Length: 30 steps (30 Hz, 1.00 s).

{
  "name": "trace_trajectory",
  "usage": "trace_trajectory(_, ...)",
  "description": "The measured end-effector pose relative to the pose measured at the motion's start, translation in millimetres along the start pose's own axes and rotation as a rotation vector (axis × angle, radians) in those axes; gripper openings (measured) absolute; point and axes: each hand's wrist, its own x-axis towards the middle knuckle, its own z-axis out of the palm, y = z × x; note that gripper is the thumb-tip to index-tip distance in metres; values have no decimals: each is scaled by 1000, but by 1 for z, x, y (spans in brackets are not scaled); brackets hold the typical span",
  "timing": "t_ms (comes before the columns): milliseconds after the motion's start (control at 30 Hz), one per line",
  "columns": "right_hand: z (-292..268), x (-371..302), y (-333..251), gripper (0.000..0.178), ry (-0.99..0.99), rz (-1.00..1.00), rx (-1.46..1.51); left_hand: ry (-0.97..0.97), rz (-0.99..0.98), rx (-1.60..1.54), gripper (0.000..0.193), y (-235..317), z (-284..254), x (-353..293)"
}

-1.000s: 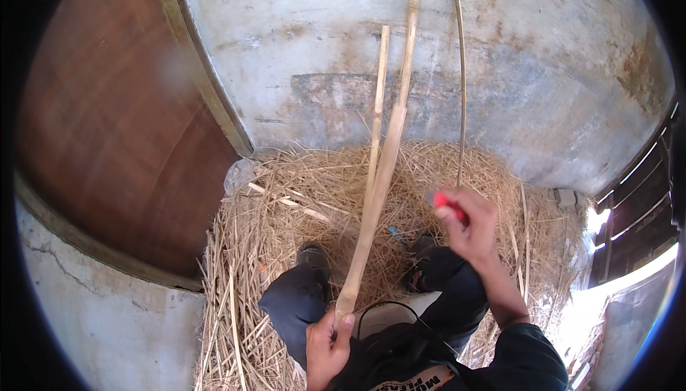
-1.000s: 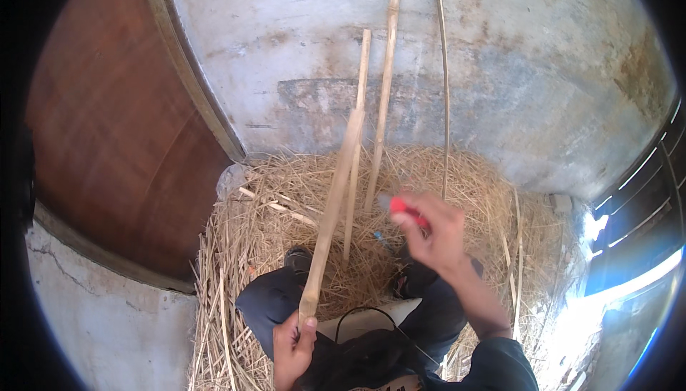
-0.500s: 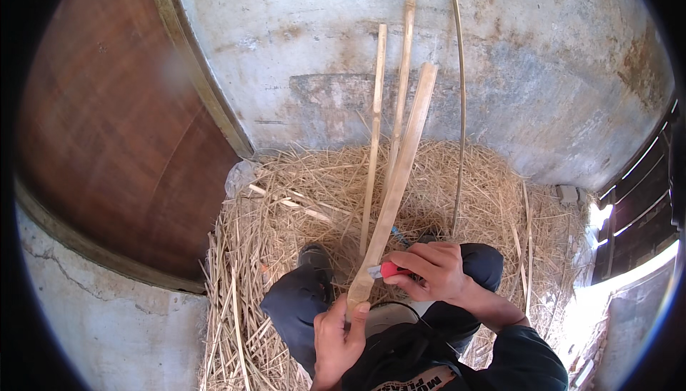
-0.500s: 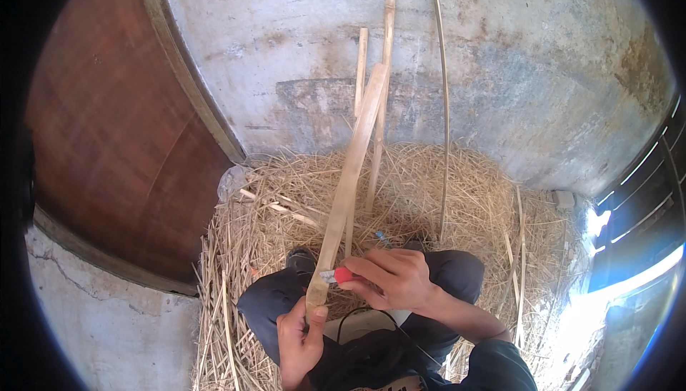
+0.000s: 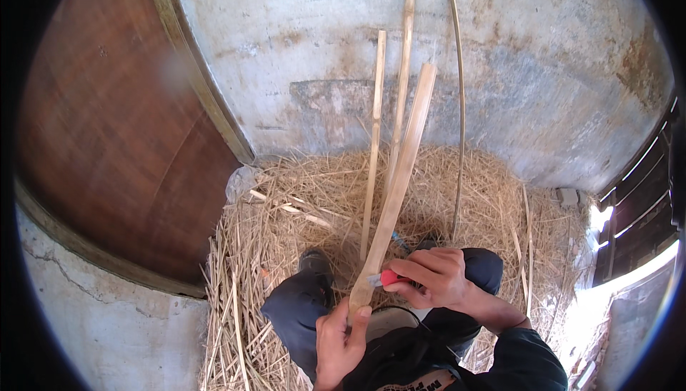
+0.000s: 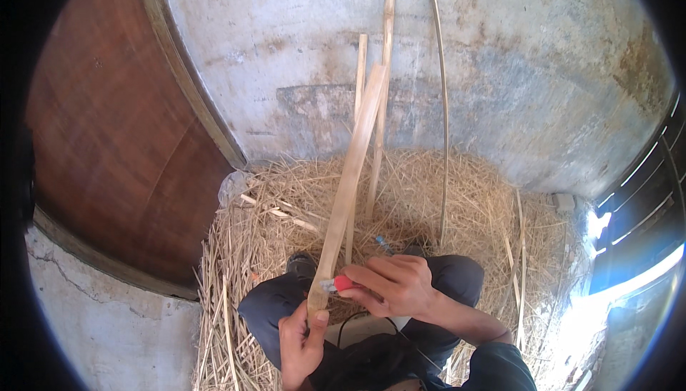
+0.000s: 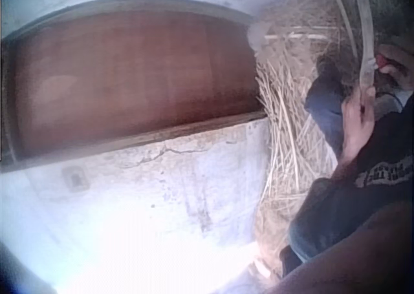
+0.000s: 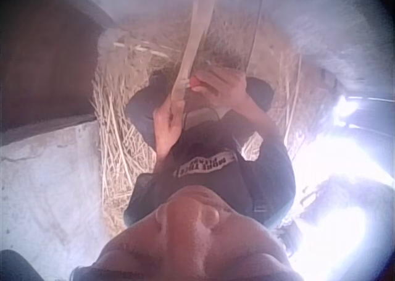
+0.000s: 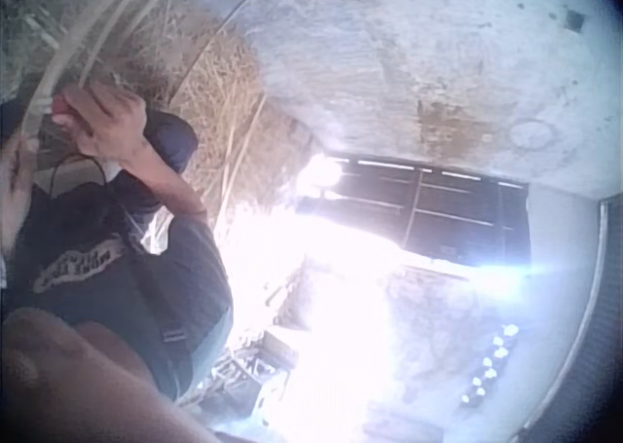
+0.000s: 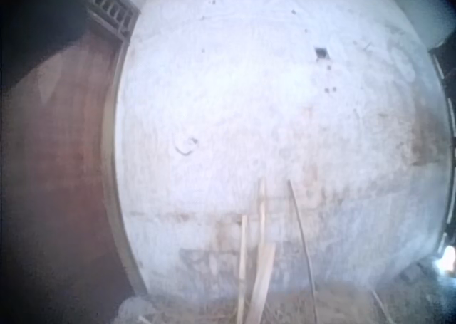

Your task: The person sits on a bed of straw and uses a red utility knife to shave thin strips off long bamboo poles. They hold the poles vertically and repeatedly scrape the surface to remove the outer layer, creating a pile of shavings on the straw.

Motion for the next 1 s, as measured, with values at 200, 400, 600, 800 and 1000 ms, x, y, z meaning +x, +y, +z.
trace_trajectory(200,4,0,2,35,19,-21,-32,7,-22,-15,26,-6,1,-4)
trace_trajectory(400,5,4,4,35,37,-48,-57,29,-39,-60,30,-2,2,-9)
trace_trajectory(600,1,11,7,32,25,-67,-96,75,22,-84,32,4,0,-12)
trace_trajectory(800,-22,27,64,20,323,384,-294,-93,-48,-157,36,-6,-4,-34)
trace_trajectory(1000,-66,43,99,24,228,526,-141,-43,-249,-232,36,-32,-18,-49)
